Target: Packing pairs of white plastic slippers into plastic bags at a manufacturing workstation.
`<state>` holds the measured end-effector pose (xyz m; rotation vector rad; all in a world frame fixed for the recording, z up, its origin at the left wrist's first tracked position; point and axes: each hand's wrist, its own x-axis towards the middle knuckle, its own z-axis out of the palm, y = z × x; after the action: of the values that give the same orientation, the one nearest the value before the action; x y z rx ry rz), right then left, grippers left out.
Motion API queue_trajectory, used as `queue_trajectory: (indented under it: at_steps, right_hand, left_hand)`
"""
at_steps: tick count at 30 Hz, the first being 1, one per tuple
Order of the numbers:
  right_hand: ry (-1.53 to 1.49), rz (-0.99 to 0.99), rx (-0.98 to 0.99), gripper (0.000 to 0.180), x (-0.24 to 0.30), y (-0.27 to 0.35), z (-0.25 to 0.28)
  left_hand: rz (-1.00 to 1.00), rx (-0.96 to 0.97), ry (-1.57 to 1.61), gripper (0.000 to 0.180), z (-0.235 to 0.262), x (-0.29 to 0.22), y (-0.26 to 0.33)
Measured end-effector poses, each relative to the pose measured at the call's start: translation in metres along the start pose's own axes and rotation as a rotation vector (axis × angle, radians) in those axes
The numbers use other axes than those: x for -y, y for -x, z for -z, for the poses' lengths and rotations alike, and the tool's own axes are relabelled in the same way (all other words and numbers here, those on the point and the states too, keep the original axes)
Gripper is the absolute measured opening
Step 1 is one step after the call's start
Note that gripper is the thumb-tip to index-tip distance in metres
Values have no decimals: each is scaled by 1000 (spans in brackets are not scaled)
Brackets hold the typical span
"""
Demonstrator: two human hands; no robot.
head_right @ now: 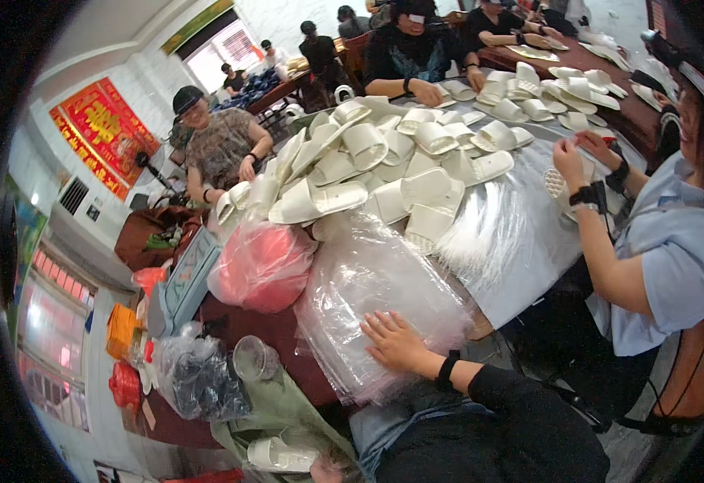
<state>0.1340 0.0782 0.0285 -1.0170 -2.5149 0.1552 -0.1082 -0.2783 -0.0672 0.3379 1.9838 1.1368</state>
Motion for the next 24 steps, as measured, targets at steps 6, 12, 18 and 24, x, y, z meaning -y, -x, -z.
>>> queue_trajectory:
  at_steps: [6, 12, 18, 24]
  right_hand:
    - [-26, -17, -45, 52, -5, 7, -1]
    - [-126, 10, 49, 57, 6, -6, -6]
    - [-144, 42, 91, 58, -17, -3, 14]
    - [-125, 57, 88, 59, -21, -7, 29]
  left_hand:
    - [31, 190, 137, 40, 54, 45, -64]
    - [-315, 97, -720, 53, 80, 65, -76]
    - [-597, 0, -601, 51, 21, 23, -67]
    - [-914, -223, -403, 48, -77, -85, -23]
